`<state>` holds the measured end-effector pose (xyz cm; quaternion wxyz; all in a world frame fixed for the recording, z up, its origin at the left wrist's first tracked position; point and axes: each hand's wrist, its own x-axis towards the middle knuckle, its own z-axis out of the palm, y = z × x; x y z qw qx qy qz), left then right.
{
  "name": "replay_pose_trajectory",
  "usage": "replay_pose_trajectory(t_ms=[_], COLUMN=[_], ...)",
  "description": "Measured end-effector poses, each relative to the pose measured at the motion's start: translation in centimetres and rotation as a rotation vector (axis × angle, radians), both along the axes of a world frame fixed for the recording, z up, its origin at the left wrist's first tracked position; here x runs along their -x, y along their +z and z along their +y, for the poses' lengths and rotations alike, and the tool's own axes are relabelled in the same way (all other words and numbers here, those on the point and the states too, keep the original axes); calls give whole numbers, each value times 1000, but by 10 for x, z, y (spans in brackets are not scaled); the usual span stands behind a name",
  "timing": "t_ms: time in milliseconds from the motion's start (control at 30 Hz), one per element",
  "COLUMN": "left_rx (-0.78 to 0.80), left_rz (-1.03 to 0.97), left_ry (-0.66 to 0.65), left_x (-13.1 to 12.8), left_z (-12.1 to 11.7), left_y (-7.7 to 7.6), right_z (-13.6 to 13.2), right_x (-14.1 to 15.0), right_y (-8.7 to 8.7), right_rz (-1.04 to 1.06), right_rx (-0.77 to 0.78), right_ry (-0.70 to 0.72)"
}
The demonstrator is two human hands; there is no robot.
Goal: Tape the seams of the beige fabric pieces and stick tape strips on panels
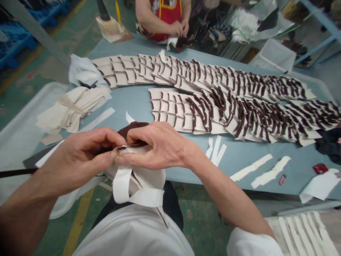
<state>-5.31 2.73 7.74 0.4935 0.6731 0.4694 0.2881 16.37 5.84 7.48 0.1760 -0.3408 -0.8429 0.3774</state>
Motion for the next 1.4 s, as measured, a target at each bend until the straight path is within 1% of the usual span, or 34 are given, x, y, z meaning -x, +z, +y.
replay_pose_trajectory(t_ms=[100,233,400,500,567,633,800,900,1067,1133,1167,1233,1300,1333,1400], left_rx=[0,-26,-100,-232,-339,-418,-561,-688,-905,-919,-879,-769,-665,-607,-472], left_rz=[-29,-6,31,52,49,34,-66,-90,-107,-139,-153,-140,-93,-67,-44], left_ry=[4,-9,22,35,19,-1,-121,-104,-101,-105,-102,-63,10,22,-21], left_x=[0,-1,-1,1,2,5,9,11,7,5,4,5,9,11,16], left_z=[-3,-3,-4,-6,-8,-9,-11,-9,0,1,0,-3,-6,-7,-4], left_y=[-2,-3,-7,-12,-16,-20,-32,-43,-67,-73,-74,-74,-69,-65,-55], right_z=[-6,-9,-9,-10,-12,-13,-17,-18,-17,-17,-17,-17,-19,-20,-22], right_x=[-2,-1,2,6,8,11,15,17,21,22,22,21,18,16,13], right_y=[3,3,0,0,0,0,0,-4,-14,-15,-15,-11,-6,-4,-3], right_rz=[40,102,168,224,260,300,419,455,448,404,380,334,288,265,219], right_rx=[117,272,367,454,529,634,946,1039,1050,1063,1039,898,684,570,351], right_ry=[-17,-53,-69,-96,-103,-100,-85,-113,-235,-227,-215,-210,-217,-218,-197])
